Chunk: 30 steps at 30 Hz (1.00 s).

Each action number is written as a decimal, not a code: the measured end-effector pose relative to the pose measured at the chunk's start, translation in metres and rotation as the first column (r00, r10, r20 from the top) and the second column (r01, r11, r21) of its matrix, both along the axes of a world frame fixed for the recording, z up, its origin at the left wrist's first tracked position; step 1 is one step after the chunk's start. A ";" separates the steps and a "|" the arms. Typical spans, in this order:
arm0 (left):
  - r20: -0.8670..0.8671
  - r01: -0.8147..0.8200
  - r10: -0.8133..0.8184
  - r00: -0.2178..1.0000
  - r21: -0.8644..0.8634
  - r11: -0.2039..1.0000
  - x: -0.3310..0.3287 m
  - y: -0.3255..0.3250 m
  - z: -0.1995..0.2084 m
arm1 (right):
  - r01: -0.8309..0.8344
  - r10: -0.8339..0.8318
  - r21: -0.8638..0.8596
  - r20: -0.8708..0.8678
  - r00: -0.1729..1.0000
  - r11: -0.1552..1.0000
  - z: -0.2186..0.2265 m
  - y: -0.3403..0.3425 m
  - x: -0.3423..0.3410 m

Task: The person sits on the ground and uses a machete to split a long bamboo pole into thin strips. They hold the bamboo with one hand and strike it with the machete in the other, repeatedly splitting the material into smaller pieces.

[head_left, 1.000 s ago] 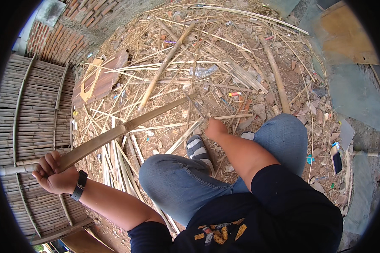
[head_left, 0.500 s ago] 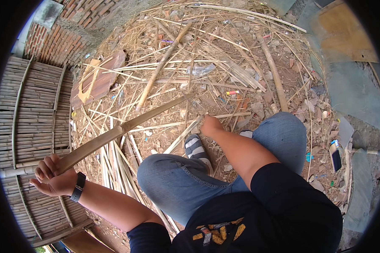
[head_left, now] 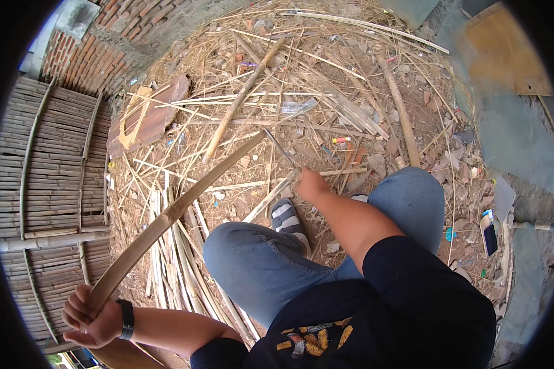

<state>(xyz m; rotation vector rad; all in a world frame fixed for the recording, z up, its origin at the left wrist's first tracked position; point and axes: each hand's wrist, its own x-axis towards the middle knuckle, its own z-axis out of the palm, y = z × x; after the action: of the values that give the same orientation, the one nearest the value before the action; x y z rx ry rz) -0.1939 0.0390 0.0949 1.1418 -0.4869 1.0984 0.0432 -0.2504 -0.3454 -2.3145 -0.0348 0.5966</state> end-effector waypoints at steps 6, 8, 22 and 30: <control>0.150 -0.061 0.057 0.987 0.022 0.998 -0.097 0.002 0.052 | 0.038 -0.098 0.308 0.183 0.978 0.950 0.055 0.015 0.012; 0.210 -0.135 0.131 0.969 0.007 0.991 -0.118 -0.007 0.059 | 0.016 -0.074 0.427 0.121 0.990 0.904 0.077 0.015 0.020; 0.395 -0.612 0.660 0.639 -0.260 0.747 -0.164 -0.073 0.052 | -0.543 0.523 -0.244 0.726 0.447 0.804 0.266 -0.044 -0.001; 0.485 -0.915 0.830 -0.275 0.134 -0.381 -0.266 -0.014 0.032 | 0.384 -0.358 -0.053 0.261 0.896 0.922 0.175 -0.156 0.103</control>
<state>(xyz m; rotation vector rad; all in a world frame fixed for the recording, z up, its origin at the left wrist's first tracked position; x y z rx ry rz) -0.4596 0.0245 0.1268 2.0178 0.3715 2.7897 0.1463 -0.4065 -0.1704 -2.3957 0.3237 0.1156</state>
